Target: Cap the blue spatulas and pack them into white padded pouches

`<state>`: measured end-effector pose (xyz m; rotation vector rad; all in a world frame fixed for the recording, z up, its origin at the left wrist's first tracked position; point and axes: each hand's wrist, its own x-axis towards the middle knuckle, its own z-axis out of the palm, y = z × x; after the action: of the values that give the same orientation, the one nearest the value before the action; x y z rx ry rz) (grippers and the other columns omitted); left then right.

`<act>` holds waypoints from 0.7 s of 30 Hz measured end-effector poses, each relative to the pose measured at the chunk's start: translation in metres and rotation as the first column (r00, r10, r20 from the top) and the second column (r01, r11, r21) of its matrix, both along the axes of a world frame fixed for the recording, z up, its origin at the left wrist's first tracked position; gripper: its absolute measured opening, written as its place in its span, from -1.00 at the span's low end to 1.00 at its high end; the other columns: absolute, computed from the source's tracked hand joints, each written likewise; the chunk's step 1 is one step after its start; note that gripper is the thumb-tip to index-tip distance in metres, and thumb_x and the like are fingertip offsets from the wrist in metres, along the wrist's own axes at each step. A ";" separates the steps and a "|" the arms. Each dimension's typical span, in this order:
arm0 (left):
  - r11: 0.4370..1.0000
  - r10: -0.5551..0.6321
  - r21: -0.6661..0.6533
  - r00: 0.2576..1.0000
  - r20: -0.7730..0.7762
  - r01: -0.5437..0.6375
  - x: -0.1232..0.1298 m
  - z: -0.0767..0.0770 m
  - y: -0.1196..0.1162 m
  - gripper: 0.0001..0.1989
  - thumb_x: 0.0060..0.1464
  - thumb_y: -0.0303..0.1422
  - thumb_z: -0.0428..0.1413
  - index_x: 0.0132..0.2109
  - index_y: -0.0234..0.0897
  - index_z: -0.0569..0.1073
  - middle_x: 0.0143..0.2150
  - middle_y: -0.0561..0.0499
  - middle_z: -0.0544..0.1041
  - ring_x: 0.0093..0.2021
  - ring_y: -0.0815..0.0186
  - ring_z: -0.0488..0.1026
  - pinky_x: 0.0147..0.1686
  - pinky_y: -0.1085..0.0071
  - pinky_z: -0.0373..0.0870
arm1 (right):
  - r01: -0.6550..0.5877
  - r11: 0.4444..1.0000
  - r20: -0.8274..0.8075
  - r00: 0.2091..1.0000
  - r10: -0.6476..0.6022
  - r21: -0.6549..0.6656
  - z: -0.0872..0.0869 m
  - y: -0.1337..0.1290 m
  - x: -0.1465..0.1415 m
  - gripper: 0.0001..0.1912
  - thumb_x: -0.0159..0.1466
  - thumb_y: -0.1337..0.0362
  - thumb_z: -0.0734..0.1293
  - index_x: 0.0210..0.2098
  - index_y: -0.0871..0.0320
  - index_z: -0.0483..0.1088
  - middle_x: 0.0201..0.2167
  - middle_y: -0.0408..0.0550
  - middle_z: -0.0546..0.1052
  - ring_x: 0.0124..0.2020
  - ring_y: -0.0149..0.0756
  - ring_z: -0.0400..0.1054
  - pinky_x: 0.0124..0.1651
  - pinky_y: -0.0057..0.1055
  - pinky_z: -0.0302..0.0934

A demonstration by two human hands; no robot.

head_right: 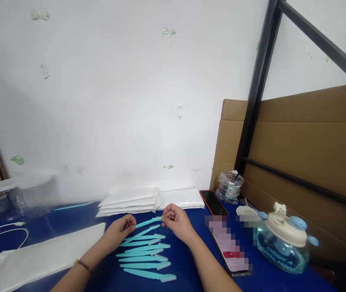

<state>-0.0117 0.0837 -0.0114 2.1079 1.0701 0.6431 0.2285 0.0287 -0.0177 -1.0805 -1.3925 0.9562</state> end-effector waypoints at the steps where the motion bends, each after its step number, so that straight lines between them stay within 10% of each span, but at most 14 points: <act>1: 1.000 -0.015 -0.005 1.000 -0.010 0.015 0.000 0.001 -0.001 -0.87 -0.02 -0.31 -0.05 -0.36 -0.27 0.32 -0.51 0.13 0.27 -0.46 0.37 0.23 -0.43 0.46 0.19 | -0.016 1.000 0.033 0.999 0.016 -0.001 0.000 -0.001 0.000 -0.79 0.08 0.22 0.39 -0.39 0.16 0.29 -0.55 -0.21 0.44 -0.49 -0.38 0.38 -0.43 -0.49 0.17; 10: 0.977 0.017 0.210 0.979 -0.201 0.026 0.004 -0.009 0.001 -0.86 -0.02 -0.40 -0.02 -0.33 -0.26 0.43 -0.30 0.01 0.45 -0.23 0.28 0.35 -0.21 0.40 0.24 | 0.079 0.991 0.531 0.838 -0.125 0.108 -0.002 -0.006 -0.005 -0.81 0.16 0.30 0.27 -0.25 0.14 0.47 -0.34 -0.06 0.55 -0.31 -0.27 0.40 -0.24 -0.39 0.21; 15: 0.975 -0.041 0.197 0.955 -0.293 0.102 0.000 0.001 -0.017 -0.50 0.05 -0.07 -0.01 0.08 -0.19 0.34 0.06 -0.12 0.35 0.08 0.09 0.22 0.04 0.18 0.14 | -0.162 0.977 0.652 0.728 0.212 -0.137 0.008 -0.021 -0.010 -0.26 0.12 -0.02 0.32 0.22 0.08 0.12 0.23 0.06 0.20 0.25 -0.03 -0.01 0.23 -0.17 -0.08; 21: 0.979 -0.117 0.084 0.849 -0.515 0.186 0.002 0.007 -0.046 0.00 -0.39 -0.04 0.26 0.25 -0.15 0.13 0.24 -0.19 0.14 0.24 -0.15 -0.03 0.12 -0.07 -0.03 | -0.351 0.911 0.762 0.523 0.382 -0.216 0.010 -0.048 -0.019 0.24 -0.14 -0.07 0.48 0.32 0.07 -0.27 0.34 0.11 -0.15 0.32 0.13 -0.34 0.29 0.01 -0.34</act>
<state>-0.0096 0.0374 -0.0047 2.5270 1.1373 0.0684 0.2095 -0.0190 -0.0077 -1.3451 -2.4453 0.7994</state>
